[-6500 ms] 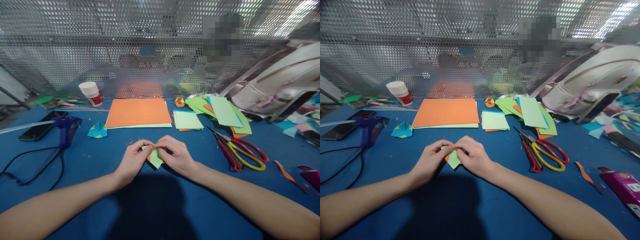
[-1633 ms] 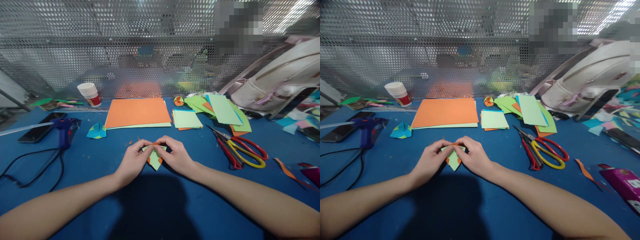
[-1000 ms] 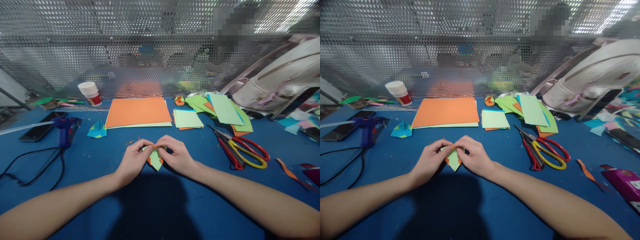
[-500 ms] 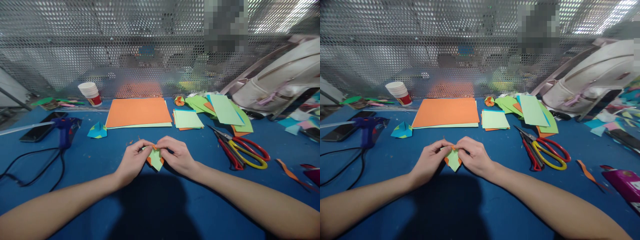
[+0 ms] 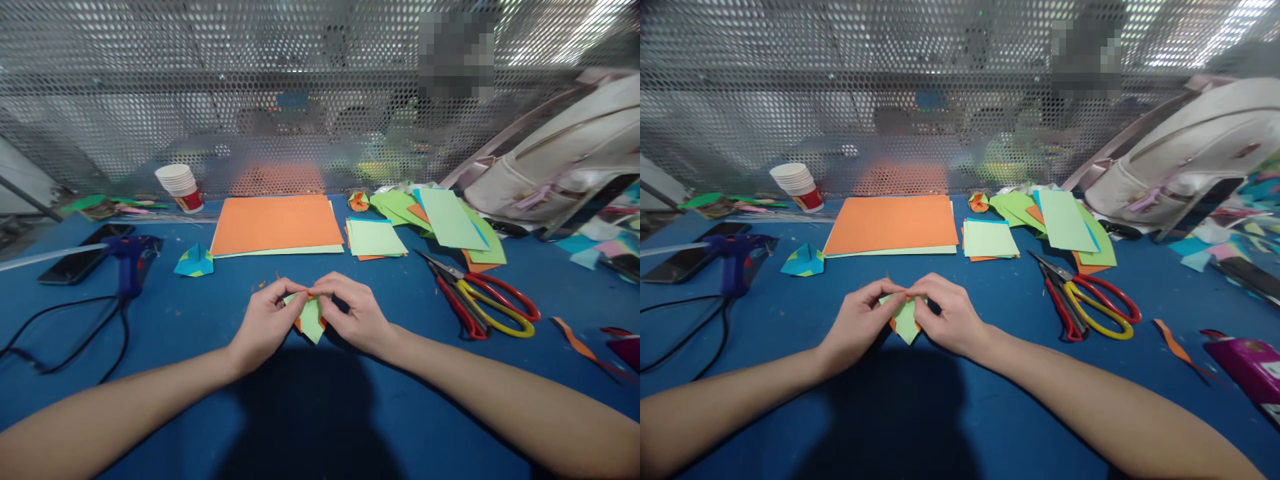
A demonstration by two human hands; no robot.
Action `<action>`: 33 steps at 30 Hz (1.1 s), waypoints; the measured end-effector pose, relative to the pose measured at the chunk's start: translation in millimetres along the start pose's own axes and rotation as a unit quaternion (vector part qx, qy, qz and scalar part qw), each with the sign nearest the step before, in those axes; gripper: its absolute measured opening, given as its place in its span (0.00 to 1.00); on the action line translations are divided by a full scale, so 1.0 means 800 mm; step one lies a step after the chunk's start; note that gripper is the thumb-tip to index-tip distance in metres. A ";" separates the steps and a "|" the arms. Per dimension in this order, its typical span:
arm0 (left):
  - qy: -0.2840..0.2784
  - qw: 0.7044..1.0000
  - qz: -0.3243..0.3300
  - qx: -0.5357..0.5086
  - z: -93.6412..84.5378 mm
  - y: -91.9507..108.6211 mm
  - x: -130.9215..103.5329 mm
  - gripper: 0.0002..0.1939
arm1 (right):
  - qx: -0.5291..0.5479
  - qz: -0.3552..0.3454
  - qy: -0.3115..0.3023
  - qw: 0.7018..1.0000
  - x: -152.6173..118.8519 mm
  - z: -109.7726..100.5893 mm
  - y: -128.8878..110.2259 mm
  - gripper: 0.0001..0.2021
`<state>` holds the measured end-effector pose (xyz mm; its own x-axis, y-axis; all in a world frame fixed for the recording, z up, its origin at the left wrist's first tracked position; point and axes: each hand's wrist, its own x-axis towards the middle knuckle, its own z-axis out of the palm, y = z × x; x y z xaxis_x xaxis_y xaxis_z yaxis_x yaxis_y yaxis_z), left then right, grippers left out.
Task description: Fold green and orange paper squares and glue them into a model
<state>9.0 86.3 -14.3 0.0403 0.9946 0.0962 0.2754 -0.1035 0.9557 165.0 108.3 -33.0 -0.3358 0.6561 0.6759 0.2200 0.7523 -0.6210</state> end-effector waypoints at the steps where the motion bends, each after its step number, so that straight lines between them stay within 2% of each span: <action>1: 0.000 1.000 0.008 0.009 0.000 -0.001 0.000 0.09 | -0.002 0.012 -0.001 1.000 0.000 0.000 -0.001 0.08; 5: 0.003 0.996 0.067 0.055 -0.001 -0.005 -0.001 0.08 | -0.020 0.047 -0.005 0.999 0.001 0.001 -0.003 0.02; 9: 0.004 0.991 0.104 0.086 -0.003 -0.007 -0.002 0.09 | -0.022 0.043 -0.014 0.999 0.002 0.002 -0.002 0.04; 18: 0.009 0.991 0.102 0.084 -0.003 -0.003 -0.003 0.08 | 0.014 0.063 -0.026 0.998 0.002 -0.001 -0.003 0.05; 27: 0.017 1.000 0.021 0.014 -0.001 0.003 -0.001 0.08 | -0.015 0.065 0.006 0.998 0.002 -0.002 -0.002 0.04; 33: 0.012 0.998 0.057 0.025 -0.001 0.002 -0.001 0.07 | -0.012 0.079 0.005 0.997 0.002 -0.001 0.000 0.05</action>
<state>8.9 85.1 -12.7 0.0508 0.9762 0.2110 0.3180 -0.2161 0.9232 165.0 109.0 -31.6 -0.2857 0.7664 0.5754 0.2902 0.6414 -0.7102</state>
